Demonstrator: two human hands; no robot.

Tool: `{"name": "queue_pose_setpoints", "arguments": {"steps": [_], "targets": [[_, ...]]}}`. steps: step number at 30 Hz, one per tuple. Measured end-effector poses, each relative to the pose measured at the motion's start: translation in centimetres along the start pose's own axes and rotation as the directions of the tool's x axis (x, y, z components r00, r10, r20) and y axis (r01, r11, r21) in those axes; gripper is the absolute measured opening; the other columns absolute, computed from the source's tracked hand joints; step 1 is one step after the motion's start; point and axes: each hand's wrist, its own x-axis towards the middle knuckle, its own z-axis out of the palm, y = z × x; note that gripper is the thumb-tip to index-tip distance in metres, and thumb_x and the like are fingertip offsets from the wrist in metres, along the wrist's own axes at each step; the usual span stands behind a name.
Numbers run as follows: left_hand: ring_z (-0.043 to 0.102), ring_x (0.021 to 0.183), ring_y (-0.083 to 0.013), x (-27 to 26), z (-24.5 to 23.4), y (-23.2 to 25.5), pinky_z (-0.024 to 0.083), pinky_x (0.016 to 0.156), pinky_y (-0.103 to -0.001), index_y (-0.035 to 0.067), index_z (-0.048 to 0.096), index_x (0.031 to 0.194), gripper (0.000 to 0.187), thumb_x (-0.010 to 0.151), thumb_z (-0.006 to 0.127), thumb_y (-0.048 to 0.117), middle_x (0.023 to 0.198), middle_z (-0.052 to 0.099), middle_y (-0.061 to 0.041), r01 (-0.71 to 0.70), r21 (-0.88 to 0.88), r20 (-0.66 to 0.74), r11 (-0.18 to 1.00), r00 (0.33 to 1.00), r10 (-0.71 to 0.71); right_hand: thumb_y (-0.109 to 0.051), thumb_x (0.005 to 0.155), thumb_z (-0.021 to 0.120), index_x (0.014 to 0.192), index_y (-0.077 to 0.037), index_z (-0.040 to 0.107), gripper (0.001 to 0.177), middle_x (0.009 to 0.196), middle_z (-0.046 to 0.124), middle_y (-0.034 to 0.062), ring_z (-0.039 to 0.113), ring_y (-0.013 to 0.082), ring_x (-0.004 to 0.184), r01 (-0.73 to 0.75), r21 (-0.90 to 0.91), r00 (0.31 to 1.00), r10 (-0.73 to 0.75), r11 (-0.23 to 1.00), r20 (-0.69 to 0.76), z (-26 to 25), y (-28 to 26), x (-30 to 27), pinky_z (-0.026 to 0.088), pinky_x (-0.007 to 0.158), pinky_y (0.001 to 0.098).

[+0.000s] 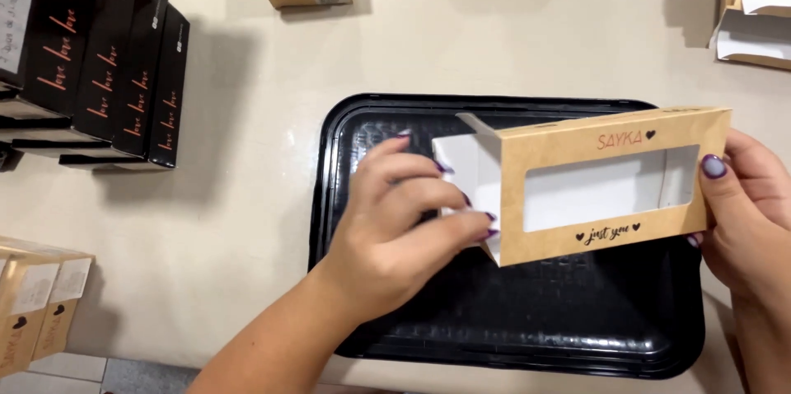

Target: Folding and unfolding cardboard boxes on a tray

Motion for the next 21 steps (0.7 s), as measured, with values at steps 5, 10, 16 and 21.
{"name": "queue_pose_setpoints", "arguments": {"steps": [5,10,16,21], "targets": [[0.048,0.090,-0.0240,-0.4,0.3,-0.3,0.042,0.095,-0.060,0.009,0.067,0.086,0.009,0.088,0.075,0.013,0.091,0.055,-0.003,-0.037,-0.068,0.111,0.997,0.993,0.045,-0.032,0.107,0.040,0.133,-0.014,0.043,0.031,0.100,0.056,0.0031,0.044,0.0035,0.050,0.029,-0.020,0.999,-0.030,0.999,-0.033,-1.1,1.2,0.7,0.026,0.028,0.0133],[0.052,0.092,-0.0224,-0.3,0.0,-0.6,0.036,0.103,-0.054,0.012,0.067,0.092,0.004,0.091,0.068,0.016,0.092,0.062,0.004,0.050,-0.155,0.203,0.987,0.979,-0.018,-0.036,0.109,0.038,0.131,-0.016,0.044,0.030,0.096,0.056,0.0000,0.035,0.0013,0.042,0.070,-0.019,0.998,-0.070,0.997,-0.003,-1.2,1.0,0.8,0.027,0.030,0.0123],[0.051,0.087,-0.0204,-0.5,0.2,-0.5,0.038,0.102,-0.051,0.007,0.064,0.101,0.009,0.095,0.059,0.003,0.081,0.062,0.002,0.125,-0.172,0.198,0.977,0.976,-0.089,-0.038,0.108,0.035,0.134,-0.016,0.041,0.034,0.112,0.056,0.0012,0.041,0.0012,0.049,0.063,-0.029,0.998,-0.063,0.998,0.000,-1.1,0.5,0.7,0.027,0.031,0.0120],[0.043,0.084,-0.0206,-0.4,0.5,-0.5,0.037,0.089,-0.044,0.012,0.068,0.098,0.011,0.096,0.060,0.004,0.091,0.060,0.005,0.012,-0.098,0.176,0.995,0.984,0.005,-0.036,0.106,0.041,0.134,-0.016,0.044,0.034,0.102,0.058,0.0010,0.042,0.0006,0.046,0.007,0.029,1.000,-0.006,1.000,-0.028,-1.1,1.0,0.5,0.025,0.027,0.0113]]}}
